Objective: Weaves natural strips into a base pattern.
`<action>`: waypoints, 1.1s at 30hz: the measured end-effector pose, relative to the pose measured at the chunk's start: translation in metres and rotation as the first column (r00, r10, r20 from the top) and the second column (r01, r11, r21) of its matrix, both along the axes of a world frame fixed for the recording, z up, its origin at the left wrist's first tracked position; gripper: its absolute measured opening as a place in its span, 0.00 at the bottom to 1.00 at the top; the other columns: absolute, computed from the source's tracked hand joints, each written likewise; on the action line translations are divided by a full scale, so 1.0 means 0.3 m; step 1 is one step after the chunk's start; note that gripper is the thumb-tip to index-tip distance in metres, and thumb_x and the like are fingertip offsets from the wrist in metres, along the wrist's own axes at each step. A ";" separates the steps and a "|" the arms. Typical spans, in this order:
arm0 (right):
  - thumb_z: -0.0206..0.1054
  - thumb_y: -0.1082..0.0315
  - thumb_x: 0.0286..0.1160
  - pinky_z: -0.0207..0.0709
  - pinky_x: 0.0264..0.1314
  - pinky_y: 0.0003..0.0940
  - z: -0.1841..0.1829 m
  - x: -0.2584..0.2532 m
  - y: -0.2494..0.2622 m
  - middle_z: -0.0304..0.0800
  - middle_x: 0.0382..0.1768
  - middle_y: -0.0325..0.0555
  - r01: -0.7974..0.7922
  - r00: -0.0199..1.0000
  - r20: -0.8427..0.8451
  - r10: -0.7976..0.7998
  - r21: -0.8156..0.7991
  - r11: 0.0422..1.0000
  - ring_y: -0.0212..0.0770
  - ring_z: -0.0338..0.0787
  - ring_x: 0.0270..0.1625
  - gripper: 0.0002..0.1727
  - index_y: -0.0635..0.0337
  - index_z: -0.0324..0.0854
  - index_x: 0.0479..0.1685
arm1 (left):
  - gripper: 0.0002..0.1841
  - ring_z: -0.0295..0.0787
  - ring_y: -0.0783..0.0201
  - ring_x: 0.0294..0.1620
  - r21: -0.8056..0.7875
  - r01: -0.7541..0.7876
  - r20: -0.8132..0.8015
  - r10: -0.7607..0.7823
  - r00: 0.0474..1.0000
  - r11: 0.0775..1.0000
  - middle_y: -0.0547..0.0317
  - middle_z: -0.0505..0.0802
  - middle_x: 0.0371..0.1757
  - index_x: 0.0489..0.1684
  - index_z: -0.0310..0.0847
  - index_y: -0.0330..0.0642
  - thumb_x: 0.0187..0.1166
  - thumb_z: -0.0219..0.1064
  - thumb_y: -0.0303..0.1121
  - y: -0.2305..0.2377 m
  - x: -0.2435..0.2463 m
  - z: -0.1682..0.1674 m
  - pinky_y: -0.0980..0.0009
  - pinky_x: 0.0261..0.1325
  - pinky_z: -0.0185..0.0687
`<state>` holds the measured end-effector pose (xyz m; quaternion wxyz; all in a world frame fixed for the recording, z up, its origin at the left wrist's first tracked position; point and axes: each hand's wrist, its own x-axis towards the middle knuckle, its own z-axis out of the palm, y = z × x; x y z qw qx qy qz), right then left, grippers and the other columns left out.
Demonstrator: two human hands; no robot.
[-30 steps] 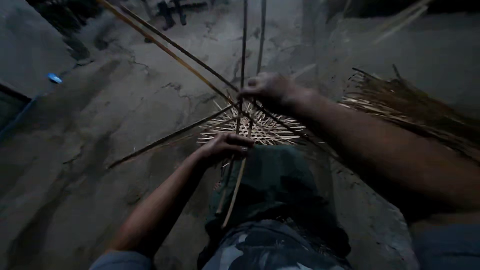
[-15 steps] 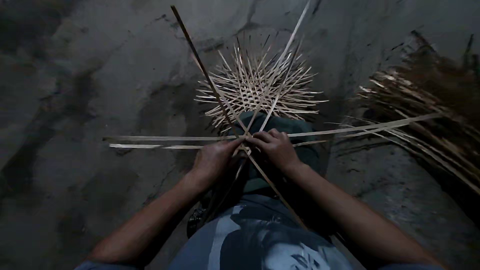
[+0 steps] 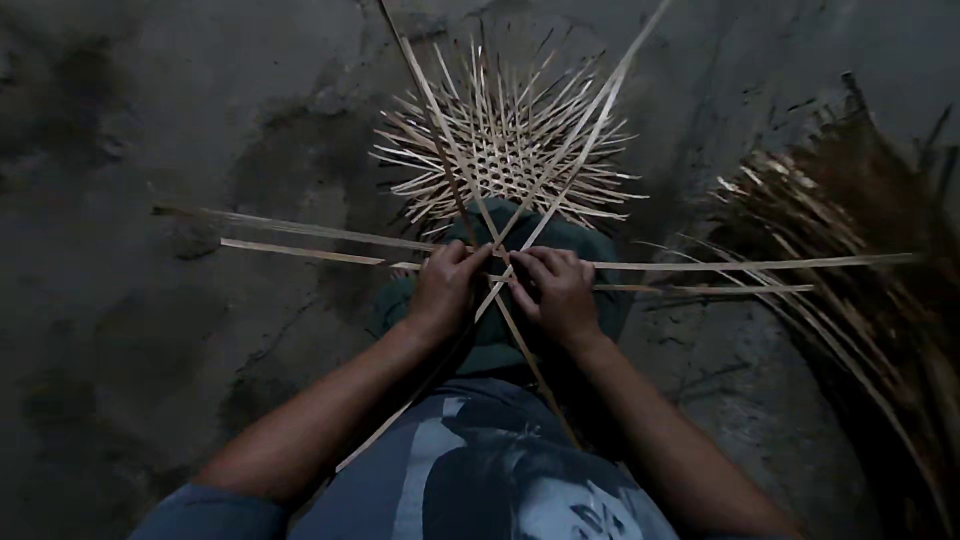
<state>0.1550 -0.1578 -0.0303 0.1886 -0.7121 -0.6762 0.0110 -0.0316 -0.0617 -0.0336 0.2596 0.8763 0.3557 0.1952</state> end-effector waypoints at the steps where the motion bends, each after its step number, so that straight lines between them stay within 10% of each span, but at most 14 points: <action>1: 0.68 0.54 0.75 0.74 0.62 0.61 -0.009 -0.003 0.002 0.89 0.65 0.44 0.005 1.000 0.005 -0.006 0.014 1.000 0.54 0.84 0.69 0.23 0.45 0.87 0.68 | 0.21 0.86 0.47 0.48 -0.013 -0.007 -0.001 0.007 1.000 1.000 0.46 0.88 0.47 0.74 0.84 0.49 0.82 0.66 0.31 -0.002 0.000 0.001 0.48 0.54 0.83; 33: 0.65 0.55 0.81 0.77 0.74 0.51 -0.061 0.036 0.011 0.88 0.67 0.43 -0.090 0.966 -0.235 0.111 0.100 0.991 0.49 0.82 0.73 0.20 0.46 0.88 0.68 | 0.20 0.85 0.56 0.43 -0.026 -0.053 -0.008 0.053 0.999 0.998 0.50 0.88 0.44 0.72 0.85 0.52 0.81 0.70 0.33 -0.011 -0.028 -0.013 0.58 0.51 0.84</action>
